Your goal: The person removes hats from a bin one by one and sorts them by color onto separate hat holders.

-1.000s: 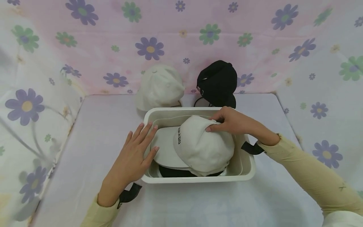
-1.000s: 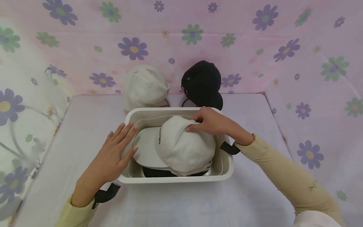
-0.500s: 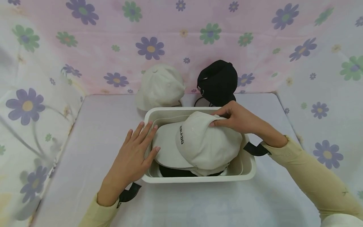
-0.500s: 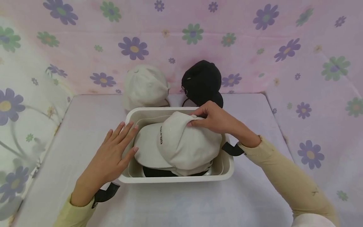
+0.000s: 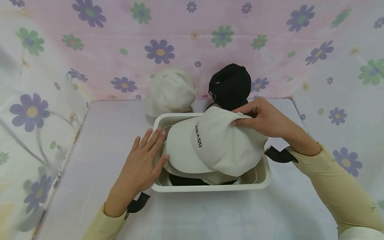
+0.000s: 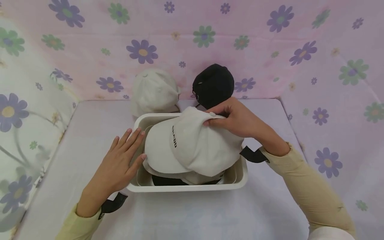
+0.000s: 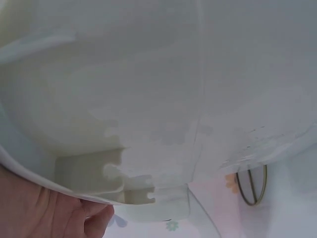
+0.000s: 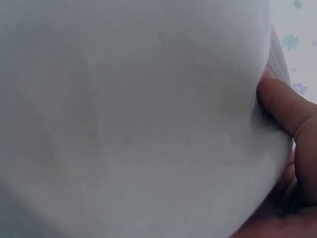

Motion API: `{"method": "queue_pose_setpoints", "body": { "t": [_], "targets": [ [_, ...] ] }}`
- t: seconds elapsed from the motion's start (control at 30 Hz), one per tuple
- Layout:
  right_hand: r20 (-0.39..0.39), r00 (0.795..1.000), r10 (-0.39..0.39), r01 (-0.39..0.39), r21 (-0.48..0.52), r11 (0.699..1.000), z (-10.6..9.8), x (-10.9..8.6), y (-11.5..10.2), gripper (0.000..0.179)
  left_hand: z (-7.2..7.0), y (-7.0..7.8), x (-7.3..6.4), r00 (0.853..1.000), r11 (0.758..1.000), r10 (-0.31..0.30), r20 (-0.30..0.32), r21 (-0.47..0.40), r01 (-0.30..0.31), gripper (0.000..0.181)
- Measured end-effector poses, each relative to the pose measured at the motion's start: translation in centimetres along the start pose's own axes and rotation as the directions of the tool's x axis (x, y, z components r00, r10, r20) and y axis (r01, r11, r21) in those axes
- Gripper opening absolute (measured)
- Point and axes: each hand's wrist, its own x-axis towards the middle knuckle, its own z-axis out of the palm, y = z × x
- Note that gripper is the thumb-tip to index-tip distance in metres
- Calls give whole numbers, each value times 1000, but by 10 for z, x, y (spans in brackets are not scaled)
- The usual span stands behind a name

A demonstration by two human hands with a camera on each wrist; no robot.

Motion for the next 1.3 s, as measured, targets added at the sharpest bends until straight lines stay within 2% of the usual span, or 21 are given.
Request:
{"method": "queue_pose_setpoints", "body": {
  "t": [0.37,0.6,0.8,1.0,1.17,1.3],
  "targets": [
    [-119,990,-78,76,-19,997,-15,-5,-12,26,0,1,1,1000,1000,-1,5,9,1,67],
    [-164,979,-120,126,25,992,-28,-4,-22,30,0,1,0,1000,1000,-7,11,-4,7,65],
    [-226,970,-85,109,96,989,-36,4,-29,27,1,0,0,1000,1000,-6,5,-20,6,64],
    [-283,959,-30,65,115,991,-41,15,-33,21,2,-1,1,1000,999,-4,1,-34,4,63],
    [-352,936,6,61,179,982,-47,25,-39,15,1,-1,1,1000,999,-5,4,-32,5,63],
    [-394,919,13,97,258,961,-52,37,-46,12,0,-1,1,1000,1000,-11,7,-29,11,63]
  ]
}}
